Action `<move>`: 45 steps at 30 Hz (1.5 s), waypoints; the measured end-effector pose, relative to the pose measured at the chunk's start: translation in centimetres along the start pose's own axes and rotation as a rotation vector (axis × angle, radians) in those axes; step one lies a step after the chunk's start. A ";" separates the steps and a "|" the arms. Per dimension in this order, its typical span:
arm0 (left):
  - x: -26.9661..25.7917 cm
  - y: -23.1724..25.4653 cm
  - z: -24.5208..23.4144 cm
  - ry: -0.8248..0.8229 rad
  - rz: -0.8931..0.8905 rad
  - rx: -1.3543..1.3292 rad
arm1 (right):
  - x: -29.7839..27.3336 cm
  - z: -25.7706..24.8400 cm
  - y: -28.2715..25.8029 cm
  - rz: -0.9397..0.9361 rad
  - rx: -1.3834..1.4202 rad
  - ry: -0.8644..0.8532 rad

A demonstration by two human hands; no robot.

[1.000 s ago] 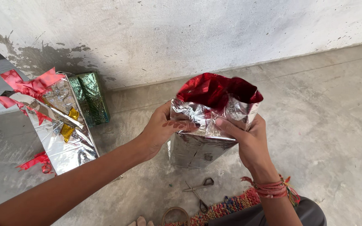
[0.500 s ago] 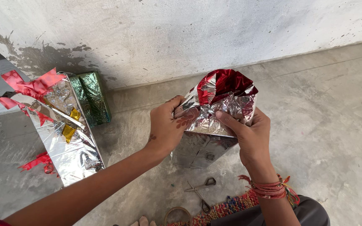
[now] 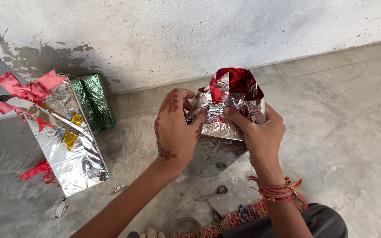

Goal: The person wraps a rectangular box with silver foil paper, using scissors to trim excess and tape to secure the folds. They fold the ends neatly and seal the seams, completing the wrapping of one gift.

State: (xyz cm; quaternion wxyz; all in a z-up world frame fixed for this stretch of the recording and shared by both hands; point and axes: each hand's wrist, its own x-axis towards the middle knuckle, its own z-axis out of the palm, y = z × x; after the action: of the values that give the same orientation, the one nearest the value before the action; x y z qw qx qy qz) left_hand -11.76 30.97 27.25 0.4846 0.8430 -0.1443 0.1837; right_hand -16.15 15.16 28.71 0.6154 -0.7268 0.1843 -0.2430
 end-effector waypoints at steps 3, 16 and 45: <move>-0.6 0.1 0.0 -0.013 0.067 -0.009 | 0.0 0.1 0.1 0.026 0.018 0.007; -0.2 4.7 1.2 0.091 0.532 -0.189 | 0.5 -0.2 1.7 -0.026 -0.134 0.072; 9.0 7.6 -6.7 -0.299 0.672 0.491 | -0.5 -0.1 0.0 -0.056 -0.047 -0.031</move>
State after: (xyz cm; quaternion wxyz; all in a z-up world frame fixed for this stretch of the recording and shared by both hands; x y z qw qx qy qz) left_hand -8.09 32.51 40.14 0.1571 0.8566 -0.4310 0.2361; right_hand -16.63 15.38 28.65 0.5938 -0.7497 0.1598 -0.2445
